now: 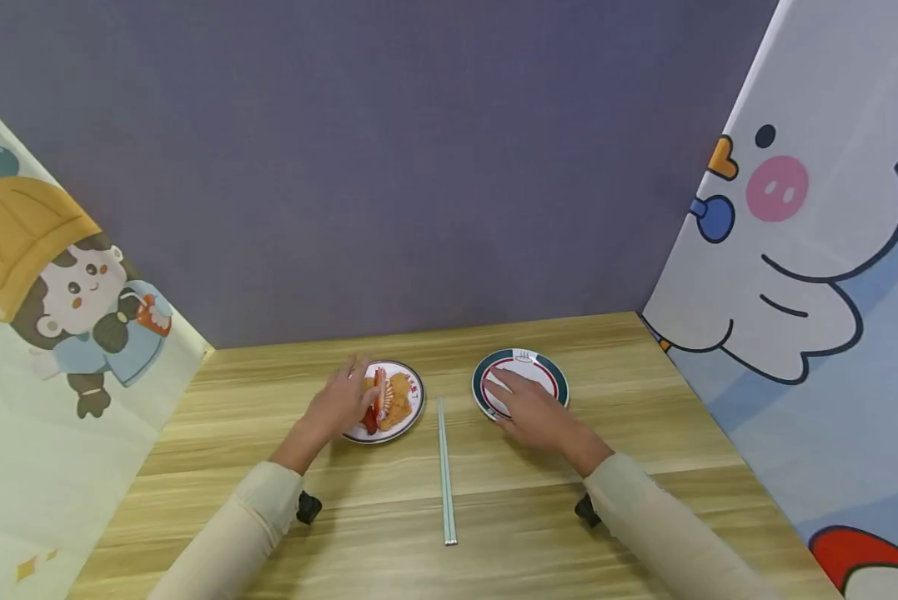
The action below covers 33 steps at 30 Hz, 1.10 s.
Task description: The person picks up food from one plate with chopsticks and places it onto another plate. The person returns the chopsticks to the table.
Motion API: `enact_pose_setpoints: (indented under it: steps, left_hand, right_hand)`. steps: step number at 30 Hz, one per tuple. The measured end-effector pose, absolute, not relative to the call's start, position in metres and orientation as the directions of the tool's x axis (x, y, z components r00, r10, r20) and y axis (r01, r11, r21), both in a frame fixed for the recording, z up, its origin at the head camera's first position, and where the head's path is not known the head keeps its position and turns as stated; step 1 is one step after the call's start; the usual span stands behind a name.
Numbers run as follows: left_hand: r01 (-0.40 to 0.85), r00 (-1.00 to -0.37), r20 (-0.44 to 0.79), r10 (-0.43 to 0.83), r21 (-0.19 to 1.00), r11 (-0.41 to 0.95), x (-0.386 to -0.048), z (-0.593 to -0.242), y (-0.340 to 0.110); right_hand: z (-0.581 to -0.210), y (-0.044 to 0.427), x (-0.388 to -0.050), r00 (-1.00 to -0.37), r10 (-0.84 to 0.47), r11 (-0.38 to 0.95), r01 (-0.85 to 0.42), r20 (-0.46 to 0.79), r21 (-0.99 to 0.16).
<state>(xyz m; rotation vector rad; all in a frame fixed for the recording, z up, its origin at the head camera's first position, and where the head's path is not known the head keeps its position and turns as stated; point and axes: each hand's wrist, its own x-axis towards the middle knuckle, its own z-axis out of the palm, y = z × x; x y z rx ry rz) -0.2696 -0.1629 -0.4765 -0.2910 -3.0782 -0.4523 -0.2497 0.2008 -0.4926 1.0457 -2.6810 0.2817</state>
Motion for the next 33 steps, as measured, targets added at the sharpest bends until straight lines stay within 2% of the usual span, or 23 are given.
enact_pose_setpoints:
  steps: [7, 14, 21, 27, 33]
  left_hand:
    - [0.099, -0.994, 0.072, 0.076, 0.401, 0.911, -0.28, -0.471, -0.184]
    - [0.08, -0.996, 0.079, 0.051, 0.432, 0.898, -0.288, -0.472, -0.203]
    - [-0.021, -0.998, -0.056, 0.009, 0.517, 0.856, -0.292, -0.468, -0.214]
    - [-0.072, -0.992, -0.129, 0.003, 0.57, 0.819, -0.294, -0.476, -0.22]
    - [-0.184, -0.97, -0.24, -0.028, 0.659, 0.73, -0.288, -0.489, -0.223]
  right_hand:
    - [-0.491, 0.188, -0.253, -0.671, -0.689, 0.673, -0.733, 0.274, -0.1]
    - [-0.488, 0.176, -0.254, -0.646, -0.721, 0.636, -0.761, 0.252, -0.133]
    - [-0.486, 0.165, -0.252, -0.555, -0.79, 0.546, -0.83, 0.259, -0.113]
    - [-0.494, 0.157, -0.246, -0.561, -0.81, 0.541, -0.828, 0.173, -0.148]
    - [-0.505, 0.147, -0.232, -0.511, -0.844, 0.486, -0.856, 0.16, -0.175]
